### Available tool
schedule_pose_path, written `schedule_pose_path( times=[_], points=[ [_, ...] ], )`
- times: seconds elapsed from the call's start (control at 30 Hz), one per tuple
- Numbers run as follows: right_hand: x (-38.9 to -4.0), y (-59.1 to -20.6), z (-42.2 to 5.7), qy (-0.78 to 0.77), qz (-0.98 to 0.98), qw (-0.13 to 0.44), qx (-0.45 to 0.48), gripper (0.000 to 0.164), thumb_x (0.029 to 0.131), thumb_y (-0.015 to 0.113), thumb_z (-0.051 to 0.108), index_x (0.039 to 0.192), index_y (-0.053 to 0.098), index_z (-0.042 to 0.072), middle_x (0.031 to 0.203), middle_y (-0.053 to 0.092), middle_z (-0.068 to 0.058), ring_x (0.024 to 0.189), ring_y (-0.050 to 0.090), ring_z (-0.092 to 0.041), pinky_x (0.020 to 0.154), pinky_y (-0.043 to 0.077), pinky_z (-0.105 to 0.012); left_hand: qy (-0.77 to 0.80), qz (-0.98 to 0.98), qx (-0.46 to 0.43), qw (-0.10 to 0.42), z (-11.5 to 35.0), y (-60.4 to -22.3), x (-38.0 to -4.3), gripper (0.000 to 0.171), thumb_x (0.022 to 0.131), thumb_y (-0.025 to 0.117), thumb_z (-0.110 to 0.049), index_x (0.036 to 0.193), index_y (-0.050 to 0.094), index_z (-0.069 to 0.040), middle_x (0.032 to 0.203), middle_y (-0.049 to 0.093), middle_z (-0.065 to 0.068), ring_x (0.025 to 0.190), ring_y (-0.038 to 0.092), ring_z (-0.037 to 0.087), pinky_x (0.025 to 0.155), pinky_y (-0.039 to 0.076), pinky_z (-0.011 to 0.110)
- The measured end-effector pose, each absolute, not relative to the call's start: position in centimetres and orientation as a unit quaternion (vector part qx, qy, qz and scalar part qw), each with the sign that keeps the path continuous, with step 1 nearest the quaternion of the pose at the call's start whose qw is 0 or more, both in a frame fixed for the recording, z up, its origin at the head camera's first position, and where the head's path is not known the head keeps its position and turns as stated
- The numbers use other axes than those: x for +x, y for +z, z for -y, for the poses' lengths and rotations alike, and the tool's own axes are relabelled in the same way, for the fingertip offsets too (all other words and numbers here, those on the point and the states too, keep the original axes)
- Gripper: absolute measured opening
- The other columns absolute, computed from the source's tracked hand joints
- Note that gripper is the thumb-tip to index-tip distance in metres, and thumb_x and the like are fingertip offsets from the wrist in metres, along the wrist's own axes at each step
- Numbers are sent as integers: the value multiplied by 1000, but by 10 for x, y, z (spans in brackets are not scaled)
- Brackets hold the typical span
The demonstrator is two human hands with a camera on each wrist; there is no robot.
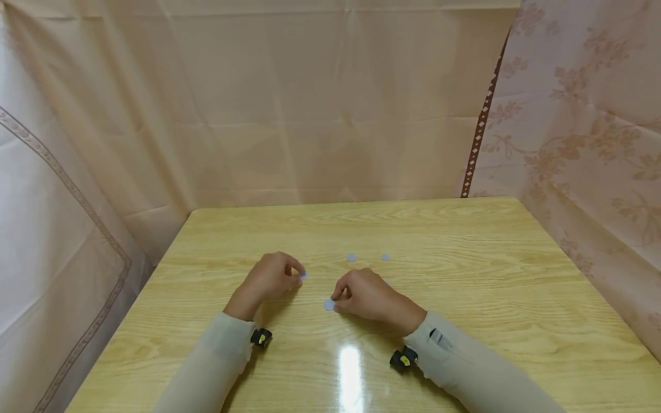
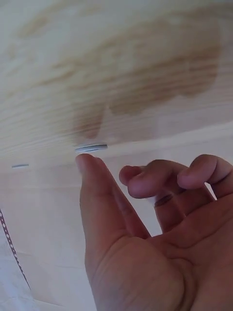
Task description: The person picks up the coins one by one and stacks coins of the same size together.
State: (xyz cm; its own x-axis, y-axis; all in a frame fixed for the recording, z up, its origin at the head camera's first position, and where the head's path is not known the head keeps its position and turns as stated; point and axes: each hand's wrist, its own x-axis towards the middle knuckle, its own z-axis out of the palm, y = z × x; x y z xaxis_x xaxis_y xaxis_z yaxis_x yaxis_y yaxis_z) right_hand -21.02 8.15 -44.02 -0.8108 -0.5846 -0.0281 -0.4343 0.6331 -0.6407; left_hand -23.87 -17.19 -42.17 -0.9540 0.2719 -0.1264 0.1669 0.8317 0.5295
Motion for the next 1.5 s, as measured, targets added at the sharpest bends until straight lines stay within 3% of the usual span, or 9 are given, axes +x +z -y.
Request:
schedule_pose_path(
  times=[0.17,0.3,0.5,0.9,1.2,1.5],
  points=[
    [-210,-439,-81,-319,-897,115,-283,6,92,79,20,98,81,19,85,77,9,71,66,-2,65,55,-27,240,-962,110,72,171,-422,-240,30,93,78,-20,122,77,-19,78,61,0,61,51,15,52,39,27],
    [-210,-440,-81,-320,-896,113,-286,5,93,79,20,97,81,19,84,76,10,70,66,-2,65,55,-27,227,-963,119,88,170,-424,-240,32,95,75,-20,128,75,-21,76,60,-1,59,50,15,51,36,27],
    [-210,-441,-81,-320,-896,111,-288,5,92,79,20,97,81,20,83,76,11,70,66,-2,65,55,-27,218,-964,117,94,171,-427,-239,26,93,77,-18,118,79,-23,81,63,-2,66,54,16,55,40,28],
    [-210,-440,-81,-322,-896,114,-284,6,92,80,19,97,81,19,82,75,10,69,65,-3,63,54,-28,233,-964,102,81,173,-427,-240,12,85,85,-17,97,82,-18,94,74,-2,84,65,16,75,54,37],
    [-209,-439,-81,-324,-895,115,-283,6,92,80,19,97,81,19,83,75,10,70,65,-4,64,54,-28,219,-968,103,67,172,-424,-240,7,86,85,-21,91,81,-19,93,75,-4,85,66,15,75,56,39],
    [-210,-441,-81,-325,-896,118,-280,5,92,79,20,97,81,20,83,75,10,71,66,-3,65,55,-28,218,-969,106,52,170,-422,-239,15,88,83,-23,99,81,-14,90,75,-3,77,65,13,69,55,33]
  ],
)
